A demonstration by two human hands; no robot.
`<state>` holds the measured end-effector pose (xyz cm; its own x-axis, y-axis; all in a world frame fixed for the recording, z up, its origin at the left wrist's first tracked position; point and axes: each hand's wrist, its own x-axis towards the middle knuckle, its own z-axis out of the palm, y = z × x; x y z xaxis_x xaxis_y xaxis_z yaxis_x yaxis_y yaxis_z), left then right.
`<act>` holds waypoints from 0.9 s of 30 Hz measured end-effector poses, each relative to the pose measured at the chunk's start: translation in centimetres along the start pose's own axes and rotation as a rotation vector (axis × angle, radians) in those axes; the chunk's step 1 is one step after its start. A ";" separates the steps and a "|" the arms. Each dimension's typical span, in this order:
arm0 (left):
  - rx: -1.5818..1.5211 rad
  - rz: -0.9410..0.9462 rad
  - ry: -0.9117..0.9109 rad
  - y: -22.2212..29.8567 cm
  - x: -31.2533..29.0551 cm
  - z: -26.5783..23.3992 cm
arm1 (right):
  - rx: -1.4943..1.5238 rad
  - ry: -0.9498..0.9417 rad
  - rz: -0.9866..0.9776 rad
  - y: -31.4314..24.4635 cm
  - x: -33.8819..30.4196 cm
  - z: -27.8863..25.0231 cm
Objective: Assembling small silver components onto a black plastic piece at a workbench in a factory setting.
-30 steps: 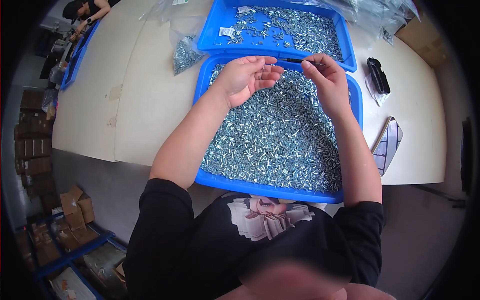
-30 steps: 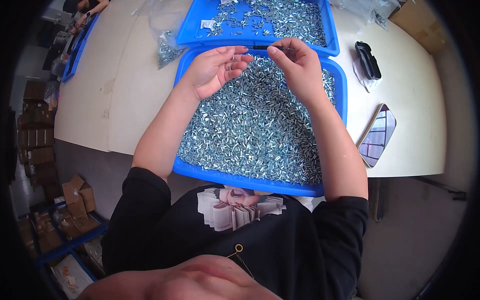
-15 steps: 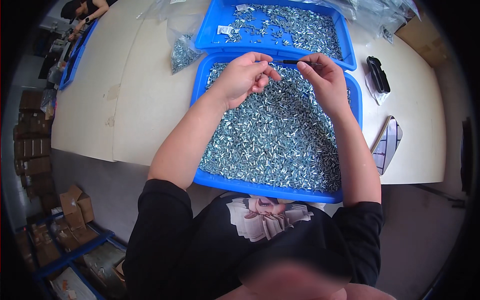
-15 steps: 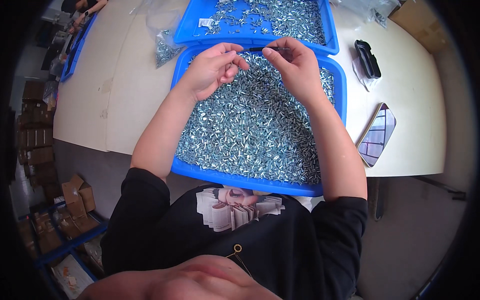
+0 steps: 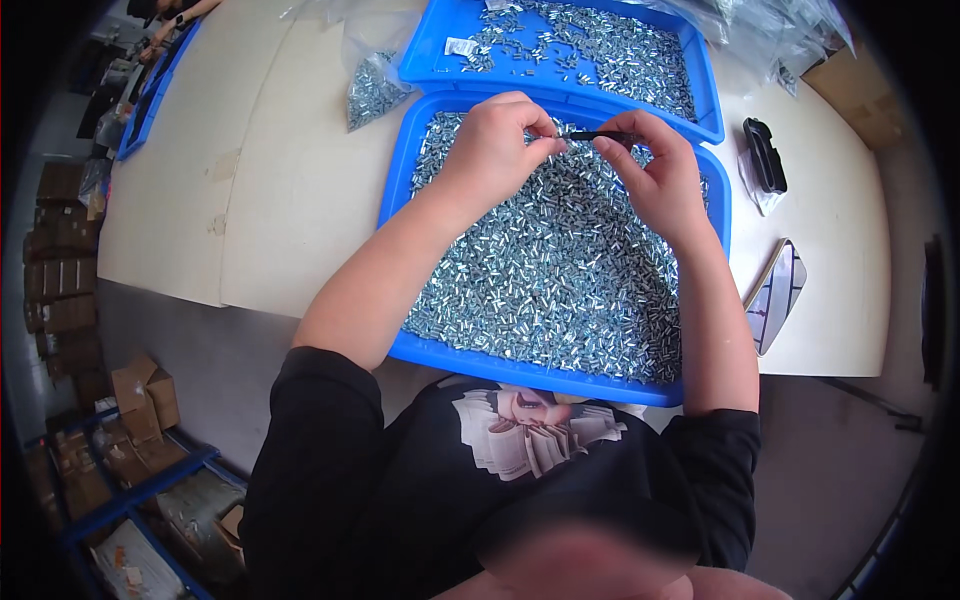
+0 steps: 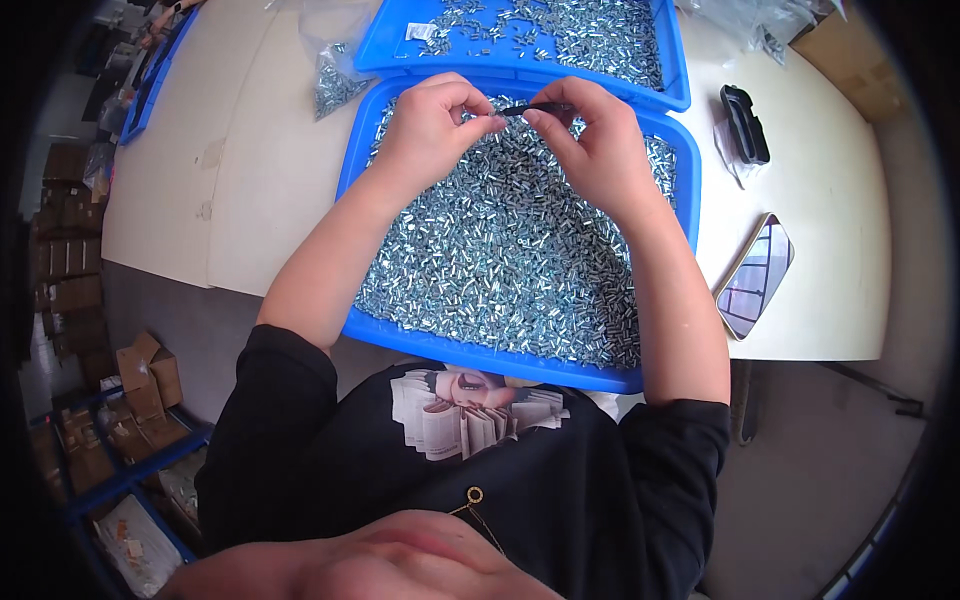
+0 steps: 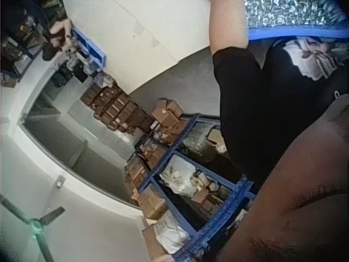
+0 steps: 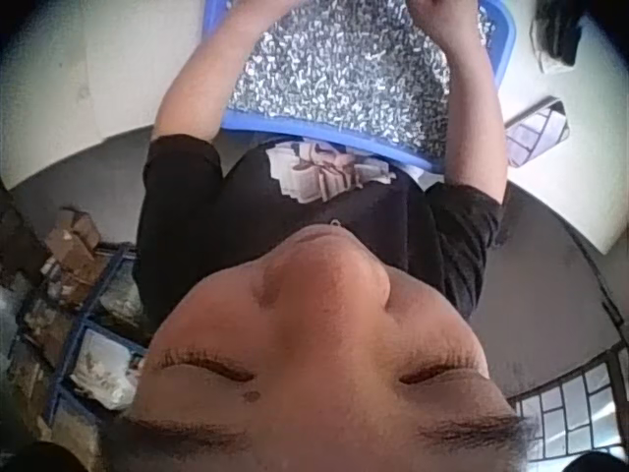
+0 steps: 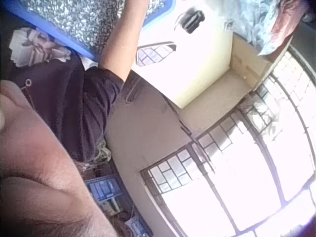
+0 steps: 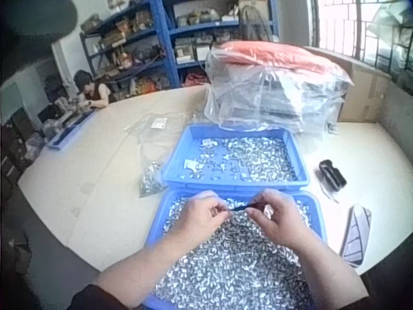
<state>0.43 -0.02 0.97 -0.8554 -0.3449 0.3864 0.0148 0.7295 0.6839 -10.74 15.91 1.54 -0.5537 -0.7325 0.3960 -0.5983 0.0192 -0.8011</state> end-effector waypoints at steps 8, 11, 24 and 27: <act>0.078 0.078 -0.031 -0.1 -0.1 0.2 | -0.070 0.006 -0.063 -0.5 -0.1 0.0; 0.137 0.072 -0.042 0.3 -0.2 0.0 | -0.171 -0.091 0.145 -0.8 -0.2 -0.2; 0.274 0.124 -0.048 0.3 -0.6 0.4 | -0.027 -0.104 0.336 0.1 -0.1 0.9; 0.278 0.116 -0.036 0.2 -0.6 0.2 | 0.077 -0.059 0.365 0.2 -0.2 2.0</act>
<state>0.85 0.47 0.71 -0.8741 -0.2321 0.4268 -0.0244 0.8984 0.4386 -9.65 14.72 0.40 -0.6871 -0.7246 0.0533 -0.3212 0.2371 -0.9169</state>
